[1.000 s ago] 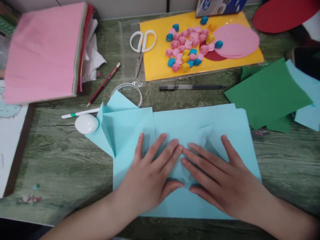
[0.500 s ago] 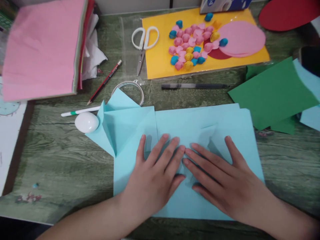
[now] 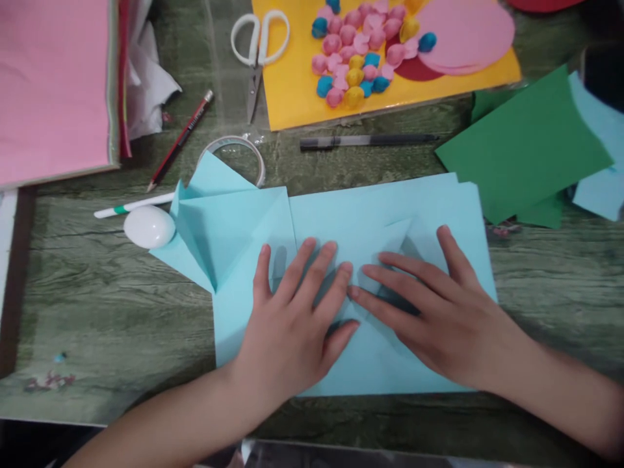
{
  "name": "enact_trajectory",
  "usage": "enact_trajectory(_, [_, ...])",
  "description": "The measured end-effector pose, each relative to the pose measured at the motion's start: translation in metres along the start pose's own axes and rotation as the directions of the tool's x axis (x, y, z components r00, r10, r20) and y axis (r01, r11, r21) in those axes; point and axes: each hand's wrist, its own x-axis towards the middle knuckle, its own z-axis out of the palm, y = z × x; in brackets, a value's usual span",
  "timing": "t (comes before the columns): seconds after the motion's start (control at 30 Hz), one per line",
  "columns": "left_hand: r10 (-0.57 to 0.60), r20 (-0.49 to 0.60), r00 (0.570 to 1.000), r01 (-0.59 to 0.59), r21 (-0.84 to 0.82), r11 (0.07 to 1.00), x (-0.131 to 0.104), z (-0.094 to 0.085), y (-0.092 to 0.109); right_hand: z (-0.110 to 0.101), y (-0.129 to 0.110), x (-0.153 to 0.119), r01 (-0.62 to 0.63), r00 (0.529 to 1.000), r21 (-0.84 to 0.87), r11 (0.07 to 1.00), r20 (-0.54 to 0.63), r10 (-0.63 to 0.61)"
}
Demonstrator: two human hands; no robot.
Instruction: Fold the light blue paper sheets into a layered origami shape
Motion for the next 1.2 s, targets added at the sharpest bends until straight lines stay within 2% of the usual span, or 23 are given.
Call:
enact_trajectory(0.27, [-0.027, 0.038, 0.999, 0.027, 0.001, 1.000, -0.001, -0.001, 0.002, 0.001, 0.000, 0.000, 0.006, 1.000, 0.008, 1.000, -0.006, -0.006])
enact_trajectory(0.47, [-0.030, 0.123, 0.992, 0.029, 0.007, 1.000, 0.001, -0.003, 0.000, -0.012, -0.004, -0.003, 0.019, 1.000, 0.088, 0.996, 0.020, -0.020])
enact_trajectory(0.6, [-0.037, 0.140, 0.990, 0.038, -0.001, 0.999, 0.001, -0.003, 0.000, -0.018, -0.012, -0.007, 0.022, 0.997, 0.165, 0.986, 0.068, -0.034])
enact_trajectory(0.83, [-0.049, 0.174, 0.984, 0.052, -0.017, 0.998, 0.000, -0.003, 0.000, -0.020, -0.013, -0.007, -0.040, 0.988, 0.180, 0.983, 0.155, 0.012])
enact_trajectory(1.2, [-0.059, 0.184, 0.981, 0.060, -0.004, 0.998, 0.001, -0.004, -0.001, -0.028, 0.000, -0.006, -0.108, 0.987, 0.024, 0.994, 0.120, 0.105])
